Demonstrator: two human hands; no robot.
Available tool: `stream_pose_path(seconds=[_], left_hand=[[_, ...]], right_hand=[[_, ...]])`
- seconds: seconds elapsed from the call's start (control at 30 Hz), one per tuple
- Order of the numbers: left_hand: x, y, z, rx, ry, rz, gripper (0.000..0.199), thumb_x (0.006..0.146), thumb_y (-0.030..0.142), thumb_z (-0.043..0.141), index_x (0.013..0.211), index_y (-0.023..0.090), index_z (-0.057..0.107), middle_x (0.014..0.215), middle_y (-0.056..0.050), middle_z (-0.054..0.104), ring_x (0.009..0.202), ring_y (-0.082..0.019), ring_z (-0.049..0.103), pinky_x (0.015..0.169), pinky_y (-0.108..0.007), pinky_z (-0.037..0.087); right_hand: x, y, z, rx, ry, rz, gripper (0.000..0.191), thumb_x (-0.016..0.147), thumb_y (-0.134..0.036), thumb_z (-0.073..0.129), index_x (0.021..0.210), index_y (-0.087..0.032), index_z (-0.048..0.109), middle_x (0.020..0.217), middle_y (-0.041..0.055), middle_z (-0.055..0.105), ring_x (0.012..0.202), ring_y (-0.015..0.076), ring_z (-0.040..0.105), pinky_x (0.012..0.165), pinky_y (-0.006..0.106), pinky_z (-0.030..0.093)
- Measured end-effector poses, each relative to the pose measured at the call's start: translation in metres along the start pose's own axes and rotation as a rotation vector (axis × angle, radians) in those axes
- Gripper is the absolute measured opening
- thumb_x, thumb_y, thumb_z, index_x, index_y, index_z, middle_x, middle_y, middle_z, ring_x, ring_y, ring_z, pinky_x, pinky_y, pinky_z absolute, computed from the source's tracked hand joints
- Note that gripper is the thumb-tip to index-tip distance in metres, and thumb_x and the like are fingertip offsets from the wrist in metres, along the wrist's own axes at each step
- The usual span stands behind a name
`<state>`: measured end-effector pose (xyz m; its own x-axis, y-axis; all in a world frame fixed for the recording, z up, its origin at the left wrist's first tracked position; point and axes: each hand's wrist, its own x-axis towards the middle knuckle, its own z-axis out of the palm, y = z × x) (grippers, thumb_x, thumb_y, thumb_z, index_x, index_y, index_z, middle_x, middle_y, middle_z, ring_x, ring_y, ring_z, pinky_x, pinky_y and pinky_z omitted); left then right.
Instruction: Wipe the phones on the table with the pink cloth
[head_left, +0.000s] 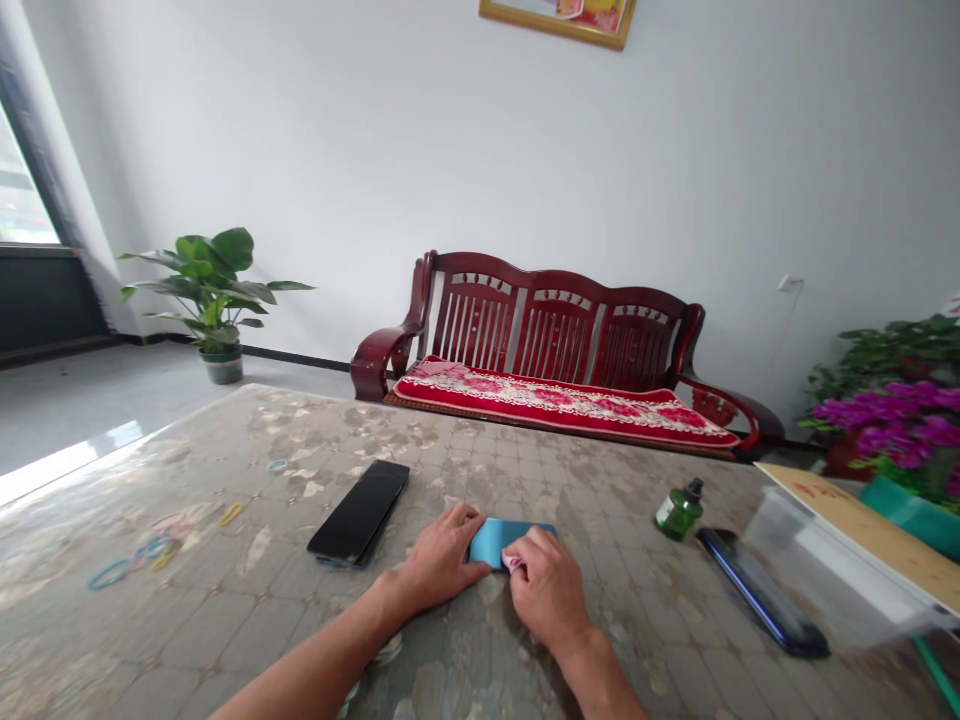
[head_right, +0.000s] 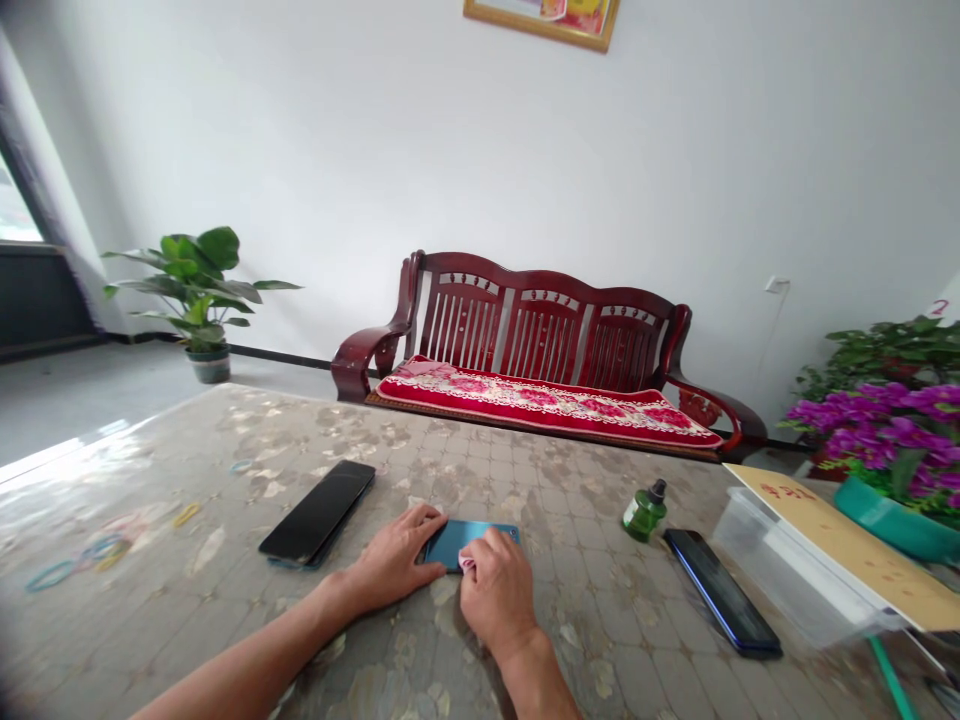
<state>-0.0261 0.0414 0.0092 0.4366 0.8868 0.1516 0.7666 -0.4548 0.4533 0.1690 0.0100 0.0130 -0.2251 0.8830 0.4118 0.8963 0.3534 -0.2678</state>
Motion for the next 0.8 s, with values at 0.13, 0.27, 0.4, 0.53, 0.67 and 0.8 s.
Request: stream_pose_path(seconds=[0.13, 0.27, 0.4, 0.53, 0.67, 0.8], left_hand=[[0.0, 0.0, -0.001, -0.003, 0.003, -0.007, 0.051, 0.075, 0.035, 0.063, 0.124, 0.026, 0.056, 0.126, -0.006, 0.053, 0.114, -0.026, 0.055, 0.098, -0.033, 0.042], [-0.001, 0.001, -0.002, -0.013, 0.012, 0.008, 0.048, 0.075, 0.035, 0.063, 0.121, 0.025, 0.058, 0.124, -0.006, 0.054, 0.112, -0.026, 0.056, 0.095, -0.033, 0.044], [0.0, 0.002, -0.003, -0.011, 0.011, 0.01, 0.047, 0.075, 0.035, 0.064, 0.12, 0.024, 0.058, 0.125, -0.007, 0.054, 0.111, -0.027, 0.056, 0.095, -0.034, 0.044], [0.0, 0.001, -0.002, -0.009, 0.011, 0.019, 0.047, 0.075, 0.035, 0.064, 0.12, 0.024, 0.058, 0.125, -0.007, 0.054, 0.113, -0.026, 0.055, 0.096, -0.033, 0.044], [0.0, 0.001, -0.001, 0.004, 0.007, 0.014, 0.046, 0.076, 0.035, 0.062, 0.121, 0.025, 0.056, 0.126, -0.006, 0.054, 0.113, -0.026, 0.055, 0.096, -0.033, 0.044], [0.0, 0.002, -0.002, 0.017, 0.004, 0.014, 0.045, 0.076, 0.035, 0.062, 0.12, 0.024, 0.057, 0.126, -0.006, 0.054, 0.112, -0.025, 0.056, 0.096, -0.032, 0.044]], right_hand=[[0.005, 0.027, -0.011, -0.092, 0.005, 0.151, 0.022, 0.076, -0.004, 0.053, 0.071, -0.023, 0.064, 0.078, -0.0011, 0.062, 0.075, 0.0129, 0.056, 0.066, 0.024, 0.031], [0.008, 0.046, -0.01, -0.103, 0.043, 0.19, 0.023, 0.078, -0.005, 0.052, 0.074, -0.024, 0.065, 0.081, -0.0005, 0.063, 0.079, 0.0139, 0.057, 0.067, 0.023, 0.032], [0.013, 0.05, -0.002, -0.036, 0.057, 0.117, 0.029, 0.084, -0.007, 0.048, 0.087, -0.025, 0.07, 0.088, 0.001, 0.064, 0.089, 0.0156, 0.057, 0.077, 0.022, 0.036], [0.019, 0.053, -0.003, -0.004, 0.052, 0.115, 0.031, 0.084, -0.005, 0.046, 0.089, -0.024, 0.071, 0.089, 0.0017, 0.065, 0.091, 0.0156, 0.058, 0.078, 0.022, 0.037], [0.015, 0.051, -0.011, -0.038, 0.025, 0.175, 0.029, 0.077, -0.003, 0.05, 0.077, -0.024, 0.069, 0.083, -0.0011, 0.065, 0.081, 0.0121, 0.059, 0.068, 0.021, 0.035], [0.009, 0.048, -0.016, -0.071, -0.019, 0.23, 0.023, 0.075, -0.005, 0.053, 0.067, -0.023, 0.065, 0.076, -0.0037, 0.063, 0.068, 0.0096, 0.057, 0.06, 0.023, 0.029]])
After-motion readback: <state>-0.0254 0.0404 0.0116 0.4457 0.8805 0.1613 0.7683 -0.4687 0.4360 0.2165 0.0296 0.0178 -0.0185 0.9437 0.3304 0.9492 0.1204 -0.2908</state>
